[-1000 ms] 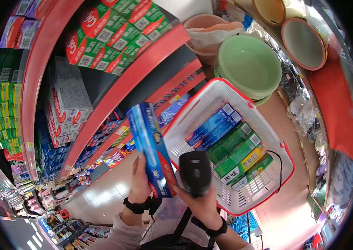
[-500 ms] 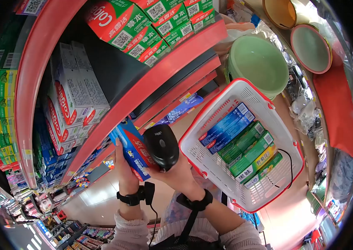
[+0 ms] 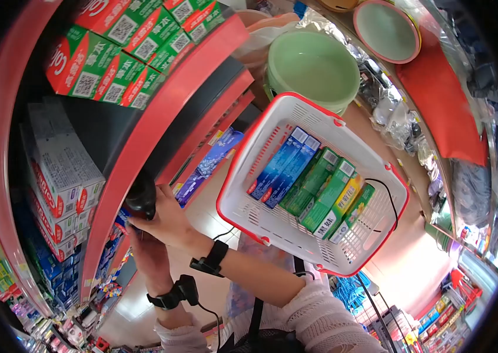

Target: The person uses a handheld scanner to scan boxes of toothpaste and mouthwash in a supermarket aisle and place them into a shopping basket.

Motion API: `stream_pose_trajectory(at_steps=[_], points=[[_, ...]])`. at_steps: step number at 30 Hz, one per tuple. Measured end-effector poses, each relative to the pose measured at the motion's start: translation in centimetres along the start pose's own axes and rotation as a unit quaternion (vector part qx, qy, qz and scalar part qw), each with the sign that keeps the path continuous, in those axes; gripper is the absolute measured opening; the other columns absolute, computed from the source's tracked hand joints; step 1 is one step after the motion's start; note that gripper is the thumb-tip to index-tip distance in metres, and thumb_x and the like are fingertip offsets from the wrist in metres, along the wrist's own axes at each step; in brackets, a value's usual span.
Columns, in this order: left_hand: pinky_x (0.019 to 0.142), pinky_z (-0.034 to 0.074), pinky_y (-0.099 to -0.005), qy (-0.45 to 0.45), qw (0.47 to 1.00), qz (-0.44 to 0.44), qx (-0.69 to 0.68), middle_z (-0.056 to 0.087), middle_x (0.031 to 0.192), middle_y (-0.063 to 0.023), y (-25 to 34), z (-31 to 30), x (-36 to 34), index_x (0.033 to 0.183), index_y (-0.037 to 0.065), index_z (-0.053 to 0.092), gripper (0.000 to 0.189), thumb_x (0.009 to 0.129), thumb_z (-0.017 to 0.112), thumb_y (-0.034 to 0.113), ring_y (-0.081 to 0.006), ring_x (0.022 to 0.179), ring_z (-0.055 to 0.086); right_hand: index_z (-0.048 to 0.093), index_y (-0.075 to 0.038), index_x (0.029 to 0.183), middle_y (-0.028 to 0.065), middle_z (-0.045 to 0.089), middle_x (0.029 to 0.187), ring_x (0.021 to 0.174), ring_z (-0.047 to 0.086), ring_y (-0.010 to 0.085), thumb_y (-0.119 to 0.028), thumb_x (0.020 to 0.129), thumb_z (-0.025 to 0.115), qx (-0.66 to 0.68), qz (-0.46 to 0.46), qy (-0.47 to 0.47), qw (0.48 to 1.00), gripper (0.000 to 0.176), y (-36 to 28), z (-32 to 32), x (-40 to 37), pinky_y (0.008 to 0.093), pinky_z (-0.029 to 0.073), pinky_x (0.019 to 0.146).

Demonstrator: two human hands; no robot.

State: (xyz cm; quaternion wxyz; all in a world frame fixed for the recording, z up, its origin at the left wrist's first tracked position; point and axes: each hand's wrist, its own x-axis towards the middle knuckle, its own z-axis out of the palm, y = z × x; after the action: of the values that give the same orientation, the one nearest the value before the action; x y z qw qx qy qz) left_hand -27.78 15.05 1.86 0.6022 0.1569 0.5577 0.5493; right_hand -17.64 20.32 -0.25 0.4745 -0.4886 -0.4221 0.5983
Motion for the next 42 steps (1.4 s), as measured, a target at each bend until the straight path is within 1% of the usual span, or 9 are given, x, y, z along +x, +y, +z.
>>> stream_pose_trajectory(at_steps=[7,15,27,29,31,33,35,38,42], points=[[0.095,0.044,-0.0316,0.029,0.991,0.031,-0.127,0.06,0.101,-0.0075,0.7,-0.6,2.5,0.107,0.001,0.054,0.036,0.091,0.054,0.033,-0.0185,0.101,0.057,0.05,-0.003,0.117,0.0161,0.053,0.106,0.095,0.055,0.0285,-0.017,0.069,0.074,0.062,0.031,0.057,0.996,0.055,-1.2,-3.9,-3.4,0.0356,0.045,0.083],[0.098,0.044,-0.0362,0.079,0.972,0.055,-0.212,0.063,0.097,-0.0103,1.4,-0.1,4.6,0.093,0.0,0.06,0.023,0.086,0.062,0.021,-0.0216,0.1,0.059,0.053,-0.002,0.111,0.0046,0.059,0.097,0.087,0.055,0.0102,-0.008,0.072,0.075,0.16,0.172,0.044,0.971,0.045,-1.6,-7.7,-10.1,0.0268,0.046,0.077],[0.083,0.046,-0.0305,0.109,0.993,0.036,-0.001,0.059,0.094,-0.009,-3.2,8.0,-2.3,0.099,0.0,0.055,0.022,0.087,0.06,0.017,-0.0192,0.086,0.059,0.053,-0.003,0.116,0.0034,0.06,0.102,0.09,0.056,0.0104,-0.004,0.074,0.071,0.177,0.253,0.135,0.941,0.046,-3.1,-16.1,-17.0,0.0273,0.045,0.081],[0.079,0.048,-0.0311,-0.14,0.865,0.177,0.449,0.056,0.094,-0.0094,-5.1,11.8,-2.7,0.101,0.0,0.051,0.025,0.086,0.06,0.018,-0.0204,0.087,0.058,0.054,-0.003,0.113,0.001,0.061,0.093,0.082,0.056,0.0083,-0.002,0.075,0.069,0.232,0.258,0.171,0.922,0.041,-2.9,-17.8,-18.2,0.0253,0.047,0.073],[0.075,0.049,-0.034,-0.296,0.791,0.121,0.521,0.056,0.09,-0.0119,-7.0,15.9,-2.1,0.103,-0.001,0.049,0.03,0.083,0.062,0.018,-0.0233,0.086,0.059,0.056,-0.003,0.107,0.0004,0.059,0.086,0.076,0.056,0.0078,0.0,0.077,0.067,0.226,0.227,0.221,0.921,0.032,-2.6,-18.8,-19.0,0.0247,0.047,0.068],[0.069,0.05,-0.0408,-0.38,0.575,0.265,0.674,0.057,0.092,-0.0187,-11.2,17.2,-0.2,0.109,-0.005,0.048,0.043,0.079,0.063,0.021,-0.0322,0.078,0.06,0.055,-0.002,0.105,0.0012,0.058,0.084,0.073,0.057,0.0098,0.0,0.079,0.065,0.238,0.218,0.262,0.91,0.028,-3.5,-19.9,-18.9,0.0253,0.047,0.065],[0.072,0.049,-0.0415,-0.42,0.464,0.124,0.77,0.058,0.095,-0.0251,-15.1,18.8,2.0,0.111,-0.01,0.046,0.049,0.077,0.065,0.022,-0.0351,0.082,0.061,0.054,-0.001,0.105,0.0019,0.058,0.083,0.071,0.057,0.0106,0.001,0.08,0.064,0.265,0.206,0.272,0.902,0.027,-4.1,-20.6,-19.3,0.0257,0.047,0.064],[0.074,0.049,-0.042,-0.402,0.393,0.099,0.821,0.058,0.092,-0.0282,-21.0,17.6,6.0,0.109,-0.012,0.044,0.055,0.074,0.067,0.023,-0.0366,0.084,0.061,0.053,-0.002,0.105,0.003,0.057,0.082,0.07,0.057,0.012,0.001,0.081,0.062,0.301,0.185,0.291,0.889,0.026,-4.8,-21.4,-19.9,0.0263,0.047,0.063],[0.076,0.05,-0.0434,-0.324,0.474,0.089,0.814,0.057,0.093,-0.0285,-24.2,16.9,9.2,0.107,-0.009,0.041,0.059,0.065,0.071,0.02,-0.0412,0.086,0.059,0.052,-0.002,0.106,0.004,0.056,0.083,0.069,0.057,0.0125,0.002,0.081,0.06,0.32,0.171,0.325,0.873,0.027,-5.5,-22.1,-20.9,0.0268,0.047,0.063]])
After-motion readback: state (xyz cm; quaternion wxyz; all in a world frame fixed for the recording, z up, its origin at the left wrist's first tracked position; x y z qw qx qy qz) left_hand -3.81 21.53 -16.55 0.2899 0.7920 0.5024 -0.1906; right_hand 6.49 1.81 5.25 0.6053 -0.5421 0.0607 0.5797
